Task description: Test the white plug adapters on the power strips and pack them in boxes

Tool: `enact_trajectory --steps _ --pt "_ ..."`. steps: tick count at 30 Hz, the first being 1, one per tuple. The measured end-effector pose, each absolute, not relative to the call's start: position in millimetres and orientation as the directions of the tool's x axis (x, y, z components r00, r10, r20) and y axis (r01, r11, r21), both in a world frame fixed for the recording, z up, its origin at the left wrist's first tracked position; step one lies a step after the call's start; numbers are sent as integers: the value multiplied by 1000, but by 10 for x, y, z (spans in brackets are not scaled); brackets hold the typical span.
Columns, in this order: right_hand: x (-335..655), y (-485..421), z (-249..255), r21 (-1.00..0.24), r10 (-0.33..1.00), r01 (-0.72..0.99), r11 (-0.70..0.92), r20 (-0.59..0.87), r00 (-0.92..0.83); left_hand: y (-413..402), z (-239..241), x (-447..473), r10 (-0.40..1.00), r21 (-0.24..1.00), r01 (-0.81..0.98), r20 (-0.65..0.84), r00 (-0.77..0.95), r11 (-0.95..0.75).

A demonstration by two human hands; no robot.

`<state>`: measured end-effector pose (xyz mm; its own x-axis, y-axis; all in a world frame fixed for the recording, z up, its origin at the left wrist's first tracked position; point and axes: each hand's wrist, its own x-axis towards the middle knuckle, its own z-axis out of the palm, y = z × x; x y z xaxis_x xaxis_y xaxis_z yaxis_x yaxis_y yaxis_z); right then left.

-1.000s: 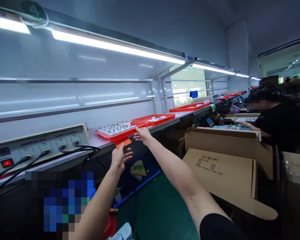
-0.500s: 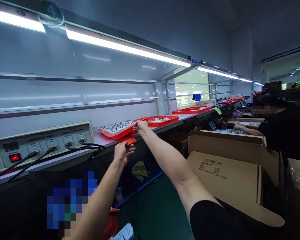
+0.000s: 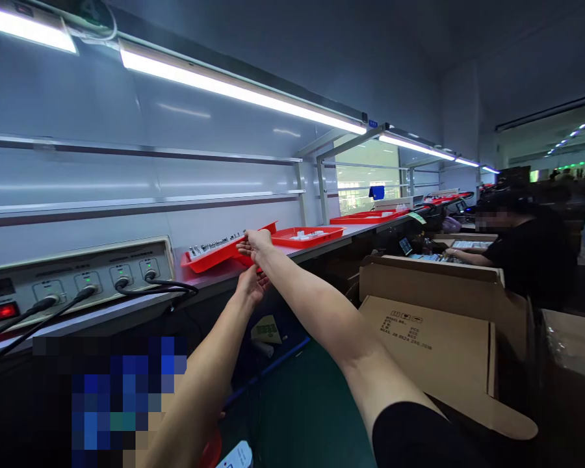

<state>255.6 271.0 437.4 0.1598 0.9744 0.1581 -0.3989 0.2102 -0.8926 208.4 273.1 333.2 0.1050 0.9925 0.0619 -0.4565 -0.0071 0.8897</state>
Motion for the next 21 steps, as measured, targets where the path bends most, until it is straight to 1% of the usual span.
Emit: enact_trajectory --steps 3,5,6,7,9,10,12,14,16,21 --pt "2575 2706 4293 -896 977 -395 202 156 146 2550 3164 1916 983 922 -387 48 178 24" --pt "2593 2715 4236 -897 978 -397 197 154 138 2374 3049 1742 990 935 -355 74 117 -28" --pt "2601 2721 4214 -896 979 -398 195 153 135 2276 3011 1645 991 924 -371 122 49 -96" --pt "2608 2729 4199 -895 979 -400 195 152 135 2179 2994 1549 980 892 -410 195 -32 -191" --pt "2620 2745 4197 -893 978 -406 196 150 143 1999 3033 1379 927 769 -519 328 -179 -372" --pt "2627 2755 4210 -890 977 -409 199 149 152 1929 3087 1315 908 707 -572 357 -219 -416" --pt "2647 2779 4259 -883 973 -419 210 147 179 1850 3248 1245 916 650 -651 339 -213 -392" --pt "2680 2815 4326 -873 967 -432 226 145 211 1869 3444 1251 944 644 -696 289 -161 -317" --pt "2726 2866 4390 -861 961 -448 240 143 239 1977 3641 1312 954 628 -725 260 -148 -284" --pt "2879 3023 4442 -826 943 -487 284 150 296 2396 4028 1481 942 559 -759 155 -299 -333"
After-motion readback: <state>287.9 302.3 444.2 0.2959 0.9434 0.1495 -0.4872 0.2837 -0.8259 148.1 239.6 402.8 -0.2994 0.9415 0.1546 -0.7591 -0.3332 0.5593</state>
